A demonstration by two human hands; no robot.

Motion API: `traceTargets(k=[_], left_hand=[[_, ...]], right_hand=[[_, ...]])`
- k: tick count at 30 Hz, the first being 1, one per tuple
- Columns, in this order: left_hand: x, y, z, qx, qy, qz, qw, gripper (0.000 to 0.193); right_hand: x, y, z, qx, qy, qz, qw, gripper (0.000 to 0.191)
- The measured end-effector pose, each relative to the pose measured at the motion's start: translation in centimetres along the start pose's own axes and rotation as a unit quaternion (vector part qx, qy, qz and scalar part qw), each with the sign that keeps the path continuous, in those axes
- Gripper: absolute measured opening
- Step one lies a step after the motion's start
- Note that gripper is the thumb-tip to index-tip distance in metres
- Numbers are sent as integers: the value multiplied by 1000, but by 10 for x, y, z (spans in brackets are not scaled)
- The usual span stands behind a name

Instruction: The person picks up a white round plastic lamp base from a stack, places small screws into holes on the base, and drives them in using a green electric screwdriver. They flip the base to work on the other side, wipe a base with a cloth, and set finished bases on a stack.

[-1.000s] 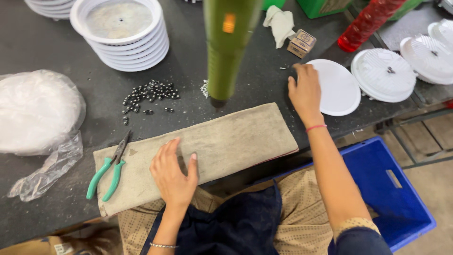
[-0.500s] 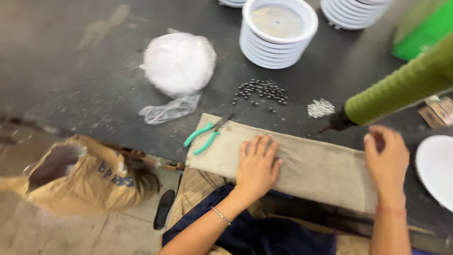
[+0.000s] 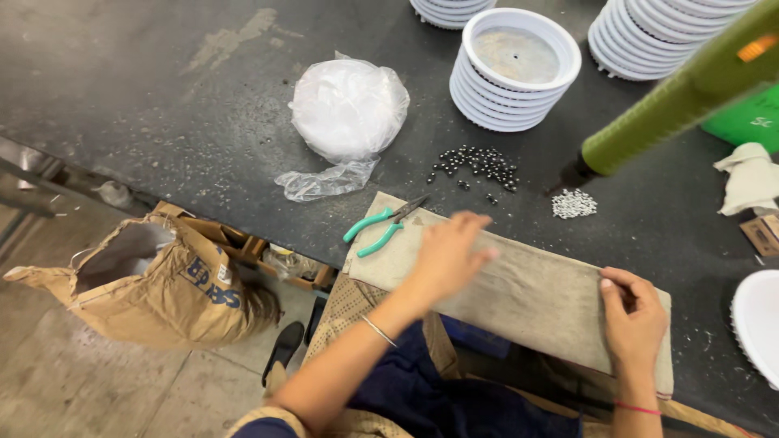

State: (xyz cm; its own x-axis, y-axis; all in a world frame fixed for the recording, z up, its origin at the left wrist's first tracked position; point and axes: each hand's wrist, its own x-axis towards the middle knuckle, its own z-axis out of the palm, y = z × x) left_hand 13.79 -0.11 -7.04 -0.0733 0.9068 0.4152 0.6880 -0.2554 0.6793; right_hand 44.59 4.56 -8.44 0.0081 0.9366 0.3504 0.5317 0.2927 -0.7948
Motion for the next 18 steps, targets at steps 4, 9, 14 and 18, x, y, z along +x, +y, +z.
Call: traceTargets(k=[4, 9, 14, 18], left_hand=[[36, -28, -45, -33, 122, 39, 991, 28], [139, -41, -72, 20, 172, 153, 973, 47], [221, -32, -59, 152, 136, 252, 946, 51], [242, -25, -53, 214, 74, 225, 948, 15]], right_hand=[[0, -1, -1, -31, 12, -6, 999, 15], [0, -3, 4, -8, 40, 24, 999, 15], [2, 1, 5, -3, 51, 42, 998, 15], [4, 3, 5, -21, 57, 26, 998, 15]])
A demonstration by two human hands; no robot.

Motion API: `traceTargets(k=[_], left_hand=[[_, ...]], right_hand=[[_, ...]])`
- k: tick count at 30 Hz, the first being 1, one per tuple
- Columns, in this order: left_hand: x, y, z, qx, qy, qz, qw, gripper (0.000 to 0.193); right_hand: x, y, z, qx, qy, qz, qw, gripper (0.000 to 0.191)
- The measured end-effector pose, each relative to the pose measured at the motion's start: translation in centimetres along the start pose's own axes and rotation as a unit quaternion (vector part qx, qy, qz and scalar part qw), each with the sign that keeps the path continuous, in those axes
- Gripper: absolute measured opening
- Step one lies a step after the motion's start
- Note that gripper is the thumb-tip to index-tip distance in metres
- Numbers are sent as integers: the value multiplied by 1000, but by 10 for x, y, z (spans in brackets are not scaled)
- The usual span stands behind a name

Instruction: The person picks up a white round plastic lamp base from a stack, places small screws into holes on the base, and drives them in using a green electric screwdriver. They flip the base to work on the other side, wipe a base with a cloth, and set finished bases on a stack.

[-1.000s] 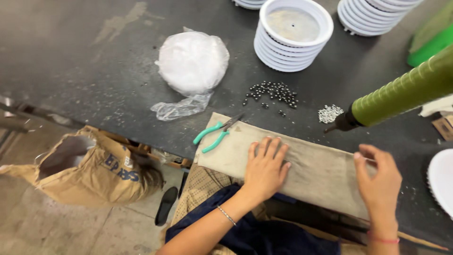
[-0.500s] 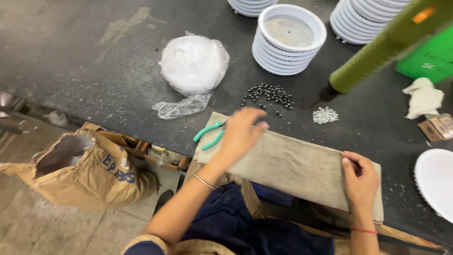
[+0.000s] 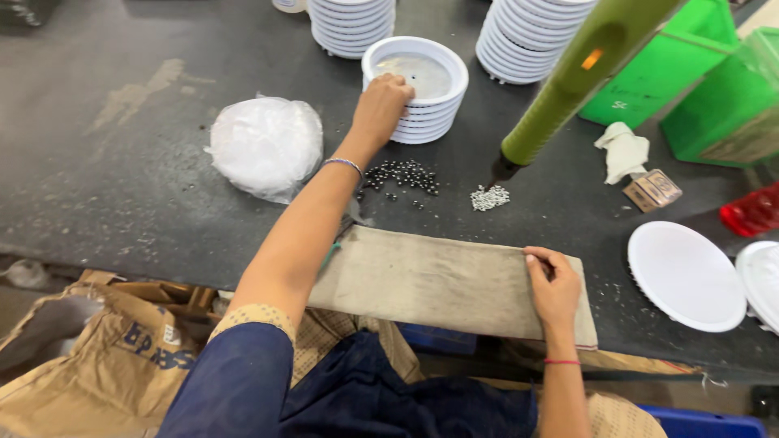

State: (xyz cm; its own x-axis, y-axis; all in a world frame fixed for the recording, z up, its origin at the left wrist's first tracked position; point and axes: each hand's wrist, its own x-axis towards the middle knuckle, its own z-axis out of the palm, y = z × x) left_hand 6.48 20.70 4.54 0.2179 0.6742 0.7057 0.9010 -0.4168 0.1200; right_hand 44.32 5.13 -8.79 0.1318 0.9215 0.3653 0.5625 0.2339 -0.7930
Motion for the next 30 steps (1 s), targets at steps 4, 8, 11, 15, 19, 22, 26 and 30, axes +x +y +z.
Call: traceTargets(k=[4, 8, 11, 15, 19, 22, 26, 30], left_hand=[[8, -1, -5, -110, -12, -68, 992, 6], [14, -6, -27, -115, 84, -25, 989, 13], [6, -9, -46, -130, 178, -10, 975, 20], [-42, -17, -72, -349, 146, -200, 904, 18], [-107, -11, -81, -620, 82, -368, 688, 25], [-156, 7, -78, -693, 50, -452, 560, 27], [-215, 53, -68, -729, 35, -477, 489, 28], [-257, 128, -61, -749, 64, -531, 390, 32]], right_hand=[[1, -4, 0, 27, -1, 2, 1000, 14], [-1, -9, -1, 49, -2, 7, 999, 13], [-1, -12, -3, 28, 1, 28, 999, 13], [-1, -13, -4, 38, 2, 16, 999, 13], [-3, -15, -4, 27, -3, 6, 1000, 13], [-2, -18, -5, 4, -7, 8, 1000, 14], [-8, -28, -8, 137, -24, -13, 990, 17], [-39, -47, -6, 212, -88, 54, 972, 25]])
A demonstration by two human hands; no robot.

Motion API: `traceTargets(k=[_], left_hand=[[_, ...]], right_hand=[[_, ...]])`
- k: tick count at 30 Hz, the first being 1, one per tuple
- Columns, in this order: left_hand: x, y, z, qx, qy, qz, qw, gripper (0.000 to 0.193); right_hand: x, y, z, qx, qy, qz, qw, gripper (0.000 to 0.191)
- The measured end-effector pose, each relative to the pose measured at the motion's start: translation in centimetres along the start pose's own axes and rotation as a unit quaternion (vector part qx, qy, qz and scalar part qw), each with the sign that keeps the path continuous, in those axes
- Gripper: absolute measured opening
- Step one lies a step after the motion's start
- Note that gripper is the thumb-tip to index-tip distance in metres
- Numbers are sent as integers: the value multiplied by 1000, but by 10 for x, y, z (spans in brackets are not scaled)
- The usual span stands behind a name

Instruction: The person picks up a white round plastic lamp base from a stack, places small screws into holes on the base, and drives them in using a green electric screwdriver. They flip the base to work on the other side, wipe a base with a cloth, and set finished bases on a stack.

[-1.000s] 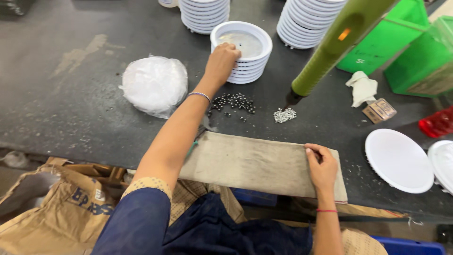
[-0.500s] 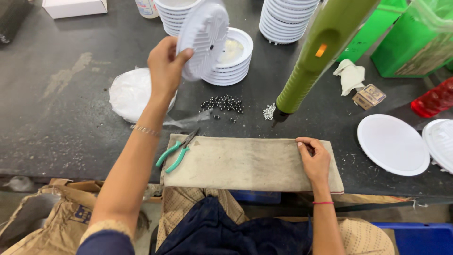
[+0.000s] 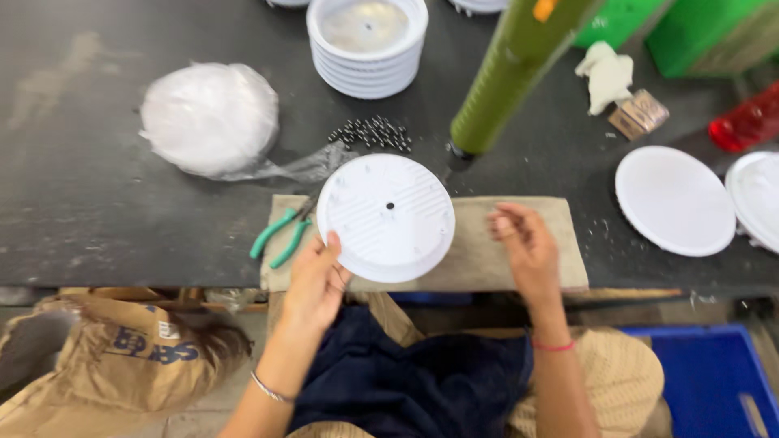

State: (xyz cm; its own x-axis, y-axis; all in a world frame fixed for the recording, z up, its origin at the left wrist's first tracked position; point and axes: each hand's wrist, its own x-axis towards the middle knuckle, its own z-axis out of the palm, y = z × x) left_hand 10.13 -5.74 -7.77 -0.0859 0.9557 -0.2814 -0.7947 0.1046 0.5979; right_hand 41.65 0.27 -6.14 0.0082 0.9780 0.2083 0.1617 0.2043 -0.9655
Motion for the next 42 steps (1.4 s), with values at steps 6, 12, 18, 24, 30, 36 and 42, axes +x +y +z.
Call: traceTargets(k=[6, 12, 18, 24, 30, 36, 42], left_hand=[[-47, -61, 33, 29, 7, -11, 999, 39], [-46, -26, 29, 484, 40, -76, 871, 43], [-42, 0, 26, 706, 53, 135, 693, 47], [-14, -16, 39, 684, -98, 310, 653, 117], [3, -14, 36, 697, -113, 281, 650, 125], [8, -15, 33, 703, -118, 272, 646, 127], [2, -15, 30, 704, -129, 291, 635, 139]], right_hand=[[-51, -20, 23, 88, -25, 86, 992, 43], [-44, -40, 13, -191, 15, 74, 979, 32], [-40, -42, 7, -271, 54, -51, 960, 25], [-32, -28, 24, -221, 30, 5, 975, 31], [3, -62, 24, -257, 14, -22, 966, 34], [51, -153, 38, -68, 8, -273, 960, 60], [79, -202, 79, 118, -14, -201, 972, 17]])
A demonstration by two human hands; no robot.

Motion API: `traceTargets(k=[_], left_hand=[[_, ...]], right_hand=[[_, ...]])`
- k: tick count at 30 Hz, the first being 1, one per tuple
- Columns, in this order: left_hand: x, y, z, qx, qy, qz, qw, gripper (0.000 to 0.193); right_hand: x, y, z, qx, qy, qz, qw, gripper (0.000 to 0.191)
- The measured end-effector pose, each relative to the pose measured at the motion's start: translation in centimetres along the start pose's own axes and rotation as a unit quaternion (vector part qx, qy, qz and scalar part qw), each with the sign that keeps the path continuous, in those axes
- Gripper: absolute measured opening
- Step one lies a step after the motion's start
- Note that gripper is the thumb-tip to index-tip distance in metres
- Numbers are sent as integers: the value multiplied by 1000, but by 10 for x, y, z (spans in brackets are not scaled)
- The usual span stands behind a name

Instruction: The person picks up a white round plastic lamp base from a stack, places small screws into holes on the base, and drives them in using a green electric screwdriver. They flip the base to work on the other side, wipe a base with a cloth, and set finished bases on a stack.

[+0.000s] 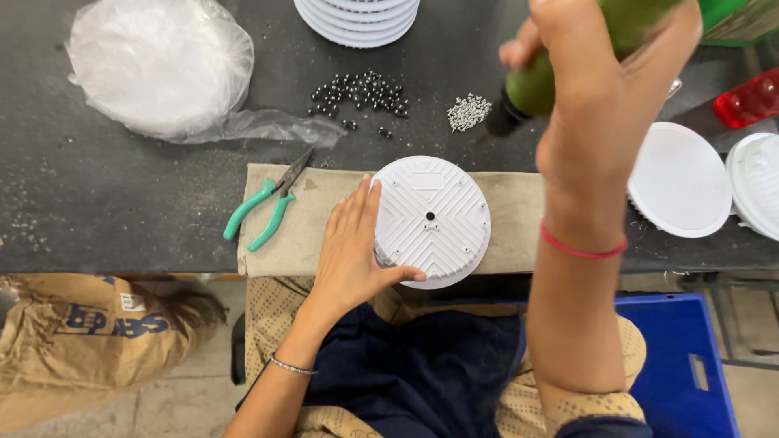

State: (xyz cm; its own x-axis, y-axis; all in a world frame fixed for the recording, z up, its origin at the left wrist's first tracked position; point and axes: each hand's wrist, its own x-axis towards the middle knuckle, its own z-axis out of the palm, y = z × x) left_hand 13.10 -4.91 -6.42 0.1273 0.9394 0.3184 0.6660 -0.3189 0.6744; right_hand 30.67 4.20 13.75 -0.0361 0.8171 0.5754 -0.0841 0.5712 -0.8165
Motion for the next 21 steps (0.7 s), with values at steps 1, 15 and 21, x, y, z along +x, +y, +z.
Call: traceTargets(k=[1, 15, 21], left_hand=[[0, -1, -1, 1, -5, 1, 1000, 142], [-3, -7, 5, -1, 6, 14, 1000, 146], [-3, -9, 5, 0, 2, 10, 1000, 146]], right_hand=[[-2, 1, 4, 21, 8, 13, 1000, 18], [-100, 65, 12, 76, 94, 106, 987, 22], [-103, 70, 14, 65, 97, 108, 987, 22]])
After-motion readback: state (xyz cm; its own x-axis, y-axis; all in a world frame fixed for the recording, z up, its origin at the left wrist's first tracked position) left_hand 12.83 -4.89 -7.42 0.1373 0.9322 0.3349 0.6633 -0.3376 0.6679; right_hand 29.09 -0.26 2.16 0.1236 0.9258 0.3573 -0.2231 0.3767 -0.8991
